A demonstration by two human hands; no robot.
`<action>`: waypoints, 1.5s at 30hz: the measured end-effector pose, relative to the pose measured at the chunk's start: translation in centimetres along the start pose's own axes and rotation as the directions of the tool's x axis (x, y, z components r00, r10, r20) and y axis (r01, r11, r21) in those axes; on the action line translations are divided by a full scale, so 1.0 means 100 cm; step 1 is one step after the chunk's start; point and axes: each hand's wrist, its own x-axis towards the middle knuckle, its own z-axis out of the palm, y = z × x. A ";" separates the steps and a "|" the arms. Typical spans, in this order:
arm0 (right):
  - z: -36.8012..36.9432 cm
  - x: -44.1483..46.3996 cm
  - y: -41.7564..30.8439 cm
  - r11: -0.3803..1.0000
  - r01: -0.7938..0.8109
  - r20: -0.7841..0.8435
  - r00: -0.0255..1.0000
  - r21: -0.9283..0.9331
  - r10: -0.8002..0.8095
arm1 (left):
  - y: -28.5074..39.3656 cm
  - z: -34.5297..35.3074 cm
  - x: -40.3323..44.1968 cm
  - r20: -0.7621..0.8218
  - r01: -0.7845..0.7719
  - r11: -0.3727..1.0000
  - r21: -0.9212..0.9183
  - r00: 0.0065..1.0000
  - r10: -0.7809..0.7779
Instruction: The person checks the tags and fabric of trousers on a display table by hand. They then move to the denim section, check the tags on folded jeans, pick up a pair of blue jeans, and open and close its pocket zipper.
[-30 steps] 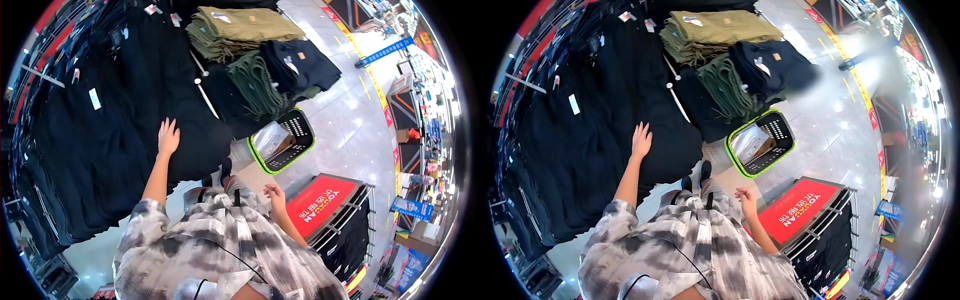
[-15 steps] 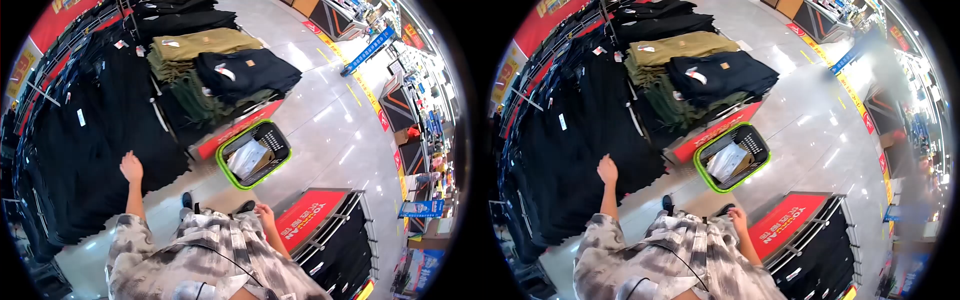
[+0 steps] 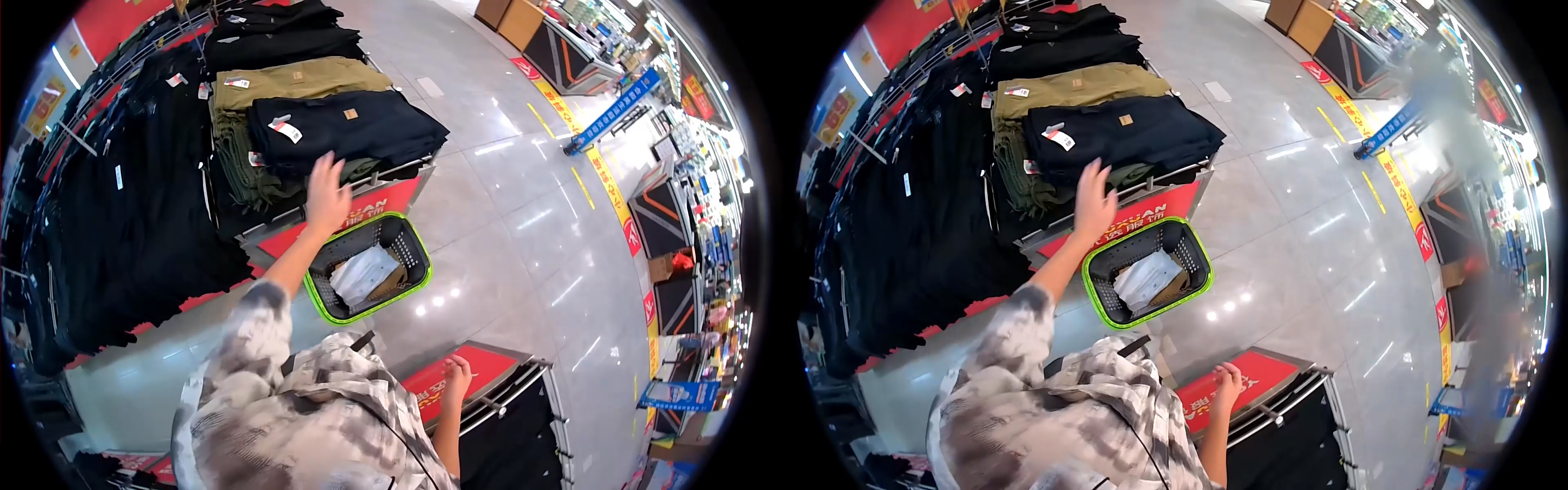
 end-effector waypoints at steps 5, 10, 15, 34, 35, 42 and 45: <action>0.027 0.053 -0.057 1.000 -0.028 0.268 0.963 0.014 0.023 | -0.004 0.132 0.094 -0.057 0.021 0.992 0.123 0.998 -0.014; 0.006 0.151 -0.114 0.992 -0.011 0.310 0.949 -0.127 0.050 | -0.059 0.225 0.164 0.063 0.392 0.835 0.386 0.892 -0.448; -0.069 0.259 -0.137 0.908 -0.197 0.183 0.943 -0.371 0.279 | -0.055 0.282 0.187 0.099 0.705 0.450 0.547 0.480 -0.872; 0.078 0.718 -0.315 0.572 0.194 0.528 0.683 -0.797 0.505 | -0.052 0.315 0.178 -0.072 0.662 0.322 0.677 0.495 -0.866; 0.091 0.746 -0.329 0.573 0.189 0.521 0.695 -0.797 0.496 | -0.048 0.321 0.187 -0.105 0.709 0.252 0.659 0.419 -0.902; 0.195 0.927 -0.401 0.500 0.372 0.600 0.667 -0.782 0.441 | -0.027 0.357 0.247 -0.186 0.824 -0.109 0.556 -0.004 -0.982; 0.272 0.952 -0.425 0.454 0.484 0.661 0.596 -0.748 0.456 | -0.011 0.374 0.266 -0.154 0.817 -0.210 0.537 -0.149 -0.977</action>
